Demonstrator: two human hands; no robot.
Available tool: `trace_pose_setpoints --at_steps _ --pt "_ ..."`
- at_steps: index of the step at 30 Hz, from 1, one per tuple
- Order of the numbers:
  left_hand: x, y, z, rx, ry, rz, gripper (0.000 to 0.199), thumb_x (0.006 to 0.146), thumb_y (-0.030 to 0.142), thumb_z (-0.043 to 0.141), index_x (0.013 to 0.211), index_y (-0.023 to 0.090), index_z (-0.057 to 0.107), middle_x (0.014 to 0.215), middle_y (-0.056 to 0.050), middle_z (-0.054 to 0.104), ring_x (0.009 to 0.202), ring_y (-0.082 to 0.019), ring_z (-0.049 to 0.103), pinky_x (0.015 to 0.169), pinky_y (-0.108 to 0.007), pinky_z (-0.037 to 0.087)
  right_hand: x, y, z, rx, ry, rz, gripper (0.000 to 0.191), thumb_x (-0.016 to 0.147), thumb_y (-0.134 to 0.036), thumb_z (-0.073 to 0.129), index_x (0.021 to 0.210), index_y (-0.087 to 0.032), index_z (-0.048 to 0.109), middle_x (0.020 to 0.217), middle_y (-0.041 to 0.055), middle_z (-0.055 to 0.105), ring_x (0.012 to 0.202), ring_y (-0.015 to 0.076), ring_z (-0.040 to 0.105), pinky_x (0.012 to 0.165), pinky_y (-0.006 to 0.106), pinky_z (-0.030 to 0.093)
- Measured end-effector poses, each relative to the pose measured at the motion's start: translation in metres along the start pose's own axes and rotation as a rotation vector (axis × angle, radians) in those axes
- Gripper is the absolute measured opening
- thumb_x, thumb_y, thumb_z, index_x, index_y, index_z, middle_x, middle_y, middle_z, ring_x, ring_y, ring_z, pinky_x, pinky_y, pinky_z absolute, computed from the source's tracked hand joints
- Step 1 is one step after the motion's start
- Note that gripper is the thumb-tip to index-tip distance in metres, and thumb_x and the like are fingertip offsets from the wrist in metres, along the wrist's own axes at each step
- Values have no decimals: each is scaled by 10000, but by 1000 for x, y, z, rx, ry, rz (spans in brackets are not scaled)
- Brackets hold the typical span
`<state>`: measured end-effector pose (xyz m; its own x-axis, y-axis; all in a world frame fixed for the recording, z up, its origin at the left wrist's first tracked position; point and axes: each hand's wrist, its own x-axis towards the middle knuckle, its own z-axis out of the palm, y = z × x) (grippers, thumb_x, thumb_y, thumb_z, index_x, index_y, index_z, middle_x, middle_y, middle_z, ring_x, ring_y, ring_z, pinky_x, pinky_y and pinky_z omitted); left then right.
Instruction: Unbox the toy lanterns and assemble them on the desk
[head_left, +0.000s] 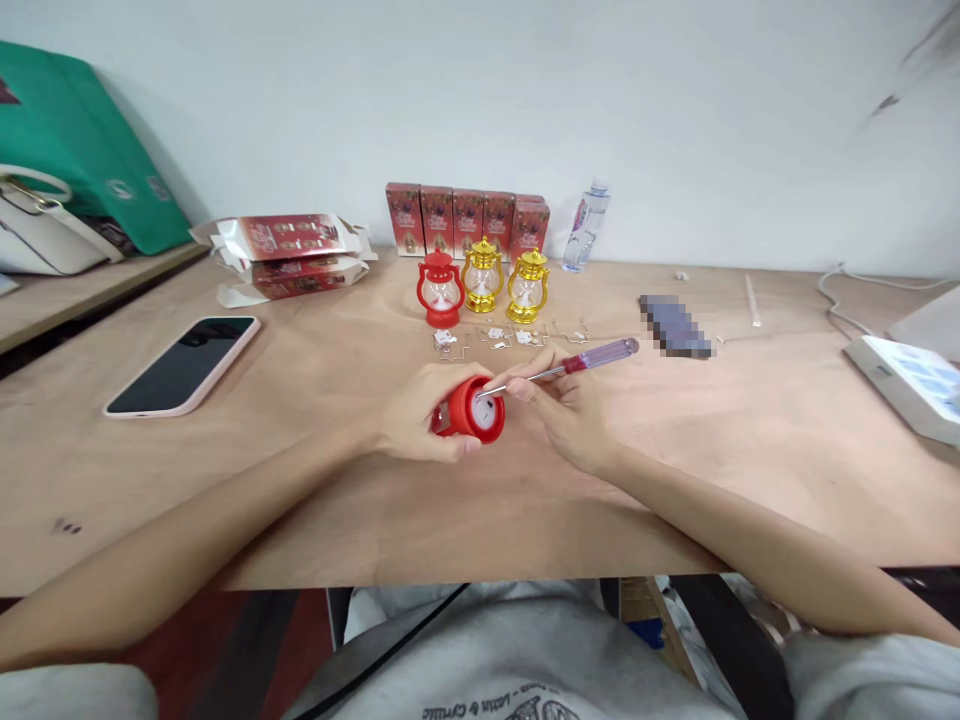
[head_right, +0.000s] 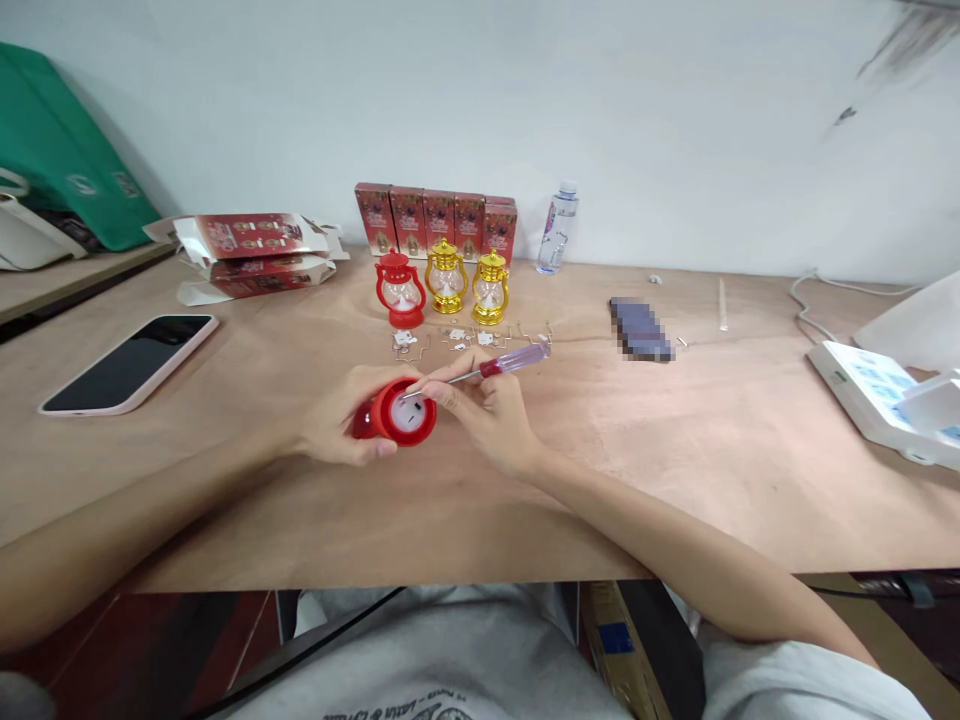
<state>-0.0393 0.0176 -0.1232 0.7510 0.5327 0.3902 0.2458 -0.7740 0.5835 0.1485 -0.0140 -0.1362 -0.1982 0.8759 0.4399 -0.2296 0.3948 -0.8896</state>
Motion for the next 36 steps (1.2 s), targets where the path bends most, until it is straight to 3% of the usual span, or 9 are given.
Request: trace_pose_setpoints --at_steps 5,17,29,36 --pt "1 5 -4 -64 -42 -47 367 719 489 567 882 164 516 761 -8 577 644 -131 507 602 -249 390 0 1 -3 -40 7 -36 219 793 -412 684 760 -237 555 784 -8 722 828 162 686 799 337 533" --pt "0 -1 -1 -187 -80 -32 352 714 484 588 841 167 503 713 7 538 595 -111 462 543 -230 368 -3 2 1 -77 26 -12 241 791 -440 677 731 -233 569 743 -11 703 764 159 670 740 315 524" --pt "5 1 -1 -311 -186 -33 324 670 430 641 801 162 514 641 32 484 540 -87 402 489 -204 332 4 5 -8 13 -110 52 329 734 -504 706 713 -228 529 668 -26 666 652 133 616 656 298 523" --pt "3 -1 -2 -265 -205 -50 330 658 442 638 789 155 539 631 32 495 534 -85 386 480 -207 324 8 5 -10 49 -159 81 280 741 -431 725 683 -210 562 687 -31 604 644 96 557 653 255 482"
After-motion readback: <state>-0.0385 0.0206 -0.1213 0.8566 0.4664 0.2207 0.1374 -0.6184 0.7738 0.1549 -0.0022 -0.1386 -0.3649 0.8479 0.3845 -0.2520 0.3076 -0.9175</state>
